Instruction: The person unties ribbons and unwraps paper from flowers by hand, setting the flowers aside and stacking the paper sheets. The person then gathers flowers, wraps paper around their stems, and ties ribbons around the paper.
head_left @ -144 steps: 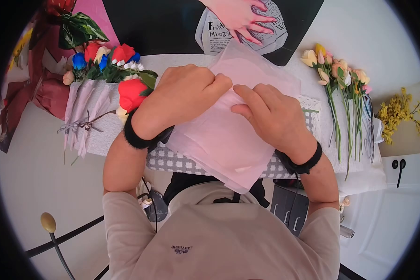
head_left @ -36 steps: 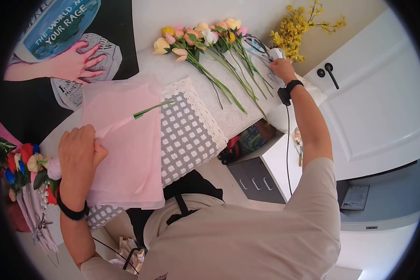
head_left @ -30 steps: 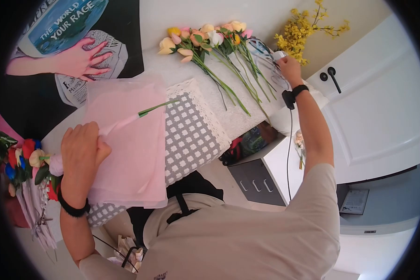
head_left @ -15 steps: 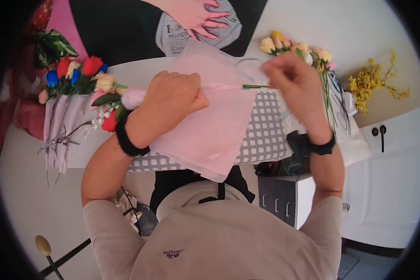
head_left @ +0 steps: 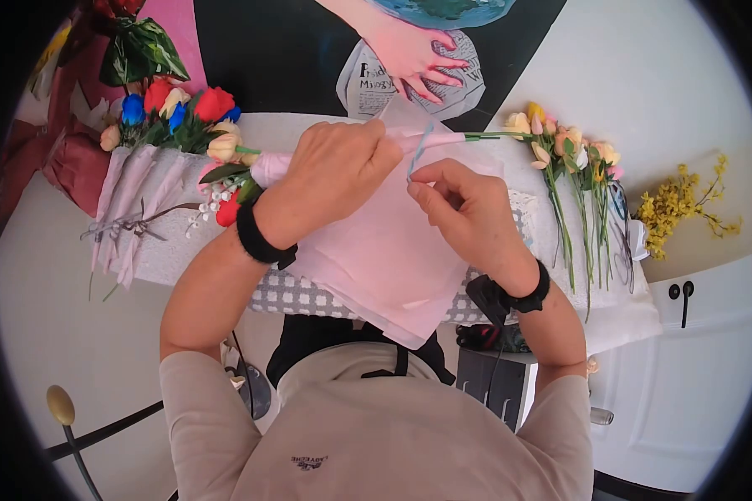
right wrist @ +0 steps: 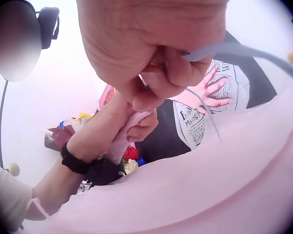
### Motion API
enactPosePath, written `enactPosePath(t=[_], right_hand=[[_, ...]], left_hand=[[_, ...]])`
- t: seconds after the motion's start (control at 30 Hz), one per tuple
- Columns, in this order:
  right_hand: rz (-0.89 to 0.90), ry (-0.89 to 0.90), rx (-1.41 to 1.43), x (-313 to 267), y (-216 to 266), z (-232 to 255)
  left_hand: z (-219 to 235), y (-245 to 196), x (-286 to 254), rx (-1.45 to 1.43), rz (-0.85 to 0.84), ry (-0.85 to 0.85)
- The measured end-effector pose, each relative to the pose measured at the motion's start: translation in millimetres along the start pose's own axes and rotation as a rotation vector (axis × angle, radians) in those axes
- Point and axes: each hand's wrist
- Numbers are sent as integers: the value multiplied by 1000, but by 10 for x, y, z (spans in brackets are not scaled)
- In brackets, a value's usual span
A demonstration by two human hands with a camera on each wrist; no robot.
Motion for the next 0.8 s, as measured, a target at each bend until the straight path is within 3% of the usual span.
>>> enactPosePath(t=[0.03, 0.17, 0.37, 0.47, 0.57, 0.67, 0.73, 0.8], right_hand=[[31, -4, 2, 23, -16, -10], [21, -3, 23, 67, -62, -27], [96, -90, 127, 42, -62, -50], [93, -70, 144, 46, -86, -42], [144, 6, 94, -7, -103, -61], [170, 3, 94, -37, -82, -71], [183, -15, 71, -38, -85, -73], [147, 7, 61, -39, -99, -57]], left_hand=[[-2, 14, -7, 76, -187, -47], [26, -4, 20, -2, -46, -24], [-68, 85, -49, 55, -167, -6], [-88, 83, -67, 24, -124, 35], [-105, 115, -94, 124, -210, 20], [-70, 23, -16, 110, -72, 48], [-86, 4, 5, 11, 218, 75], [-63, -25, 46, -7, 221, 47]])
Point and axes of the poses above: each hand's wrist, its own x-axis towards the middle knuckle, its own z-axis out of the back of the hand, y = z × x, and after that the axes turned 9 degrees about -y, right-handed
